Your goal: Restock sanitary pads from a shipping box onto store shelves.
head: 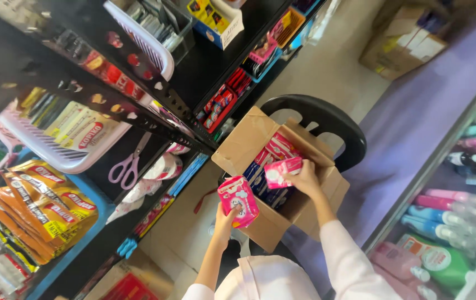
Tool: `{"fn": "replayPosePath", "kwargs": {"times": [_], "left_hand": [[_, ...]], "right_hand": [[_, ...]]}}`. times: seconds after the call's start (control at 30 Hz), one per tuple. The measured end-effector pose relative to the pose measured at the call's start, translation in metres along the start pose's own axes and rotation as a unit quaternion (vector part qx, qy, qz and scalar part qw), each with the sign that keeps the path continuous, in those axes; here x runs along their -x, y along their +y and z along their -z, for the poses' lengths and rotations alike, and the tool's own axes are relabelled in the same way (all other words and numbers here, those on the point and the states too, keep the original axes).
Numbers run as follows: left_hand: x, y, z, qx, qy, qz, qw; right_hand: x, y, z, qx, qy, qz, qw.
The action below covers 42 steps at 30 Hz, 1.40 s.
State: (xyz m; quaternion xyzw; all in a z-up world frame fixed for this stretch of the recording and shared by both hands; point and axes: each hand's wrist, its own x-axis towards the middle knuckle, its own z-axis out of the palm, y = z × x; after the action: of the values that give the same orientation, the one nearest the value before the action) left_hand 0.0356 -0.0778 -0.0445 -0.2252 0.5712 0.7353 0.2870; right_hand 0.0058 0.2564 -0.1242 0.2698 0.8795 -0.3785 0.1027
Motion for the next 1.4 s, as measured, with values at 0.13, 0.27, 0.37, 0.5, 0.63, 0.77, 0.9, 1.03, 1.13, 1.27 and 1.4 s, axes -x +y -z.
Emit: {"fn": "replayPosePath", "kwargs": {"times": [0.13, 0.27, 0.37, 0.5, 0.63, 0.77, 0.9, 1.03, 1.13, 1.27, 1.4], "left_hand": [[0.023, 0.035, -0.009, 0.025, -0.037, -0.038, 0.998], [0.063, 0.088, 0.007, 0.063, -0.068, -0.150, 0.984], [0.113, 0.147, 0.032, 0.058, -0.072, -0.288, 0.953], [0.188, 0.216, 0.101, -0.073, 0.034, -0.362, 0.929], [0.236, 0.275, 0.177, -0.102, 0.125, -0.409, 0.898], [0.313, 0.394, 0.153, -0.083, 0.207, -0.680, 0.699], [0.362, 0.475, 0.134, -0.252, 0.353, -0.761, 0.482], [0.361, 0.529, 0.106, -0.302, 0.387, -0.750, 0.443], [0.346, 0.563, 0.084, -0.360, 0.426, -0.699, 0.449], [0.319, 0.590, 0.063, -0.477, 0.449, -0.608, 0.448], [0.280, 0.600, 0.062, -0.496, 0.420, -0.612, 0.449]], "right_hand": [[0.044, -0.048, 0.051, -0.351, -0.048, -0.030, 0.935], [0.094, -0.131, 0.085, -0.585, -0.120, -0.011, 0.802], [0.130, -0.214, 0.111, -0.579, -0.149, 0.110, 0.794], [0.175, -0.297, 0.135, -0.483, -0.079, 0.329, 0.807], [0.223, -0.395, 0.165, -0.467, 0.016, 0.468, 0.750], [0.261, -0.501, 0.182, -0.365, 0.273, 0.595, 0.661], [0.262, -0.617, 0.191, -0.203, 0.456, 0.671, 0.548], [0.234, -0.700, 0.181, -0.193, 0.434, 0.714, 0.514], [0.200, -0.724, 0.166, -0.026, 0.405, 0.667, 0.625], [0.192, -0.723, 0.161, -0.007, 0.416, 0.640, 0.646], [0.178, -0.713, 0.161, 0.033, 0.402, 0.663, 0.630]]}}
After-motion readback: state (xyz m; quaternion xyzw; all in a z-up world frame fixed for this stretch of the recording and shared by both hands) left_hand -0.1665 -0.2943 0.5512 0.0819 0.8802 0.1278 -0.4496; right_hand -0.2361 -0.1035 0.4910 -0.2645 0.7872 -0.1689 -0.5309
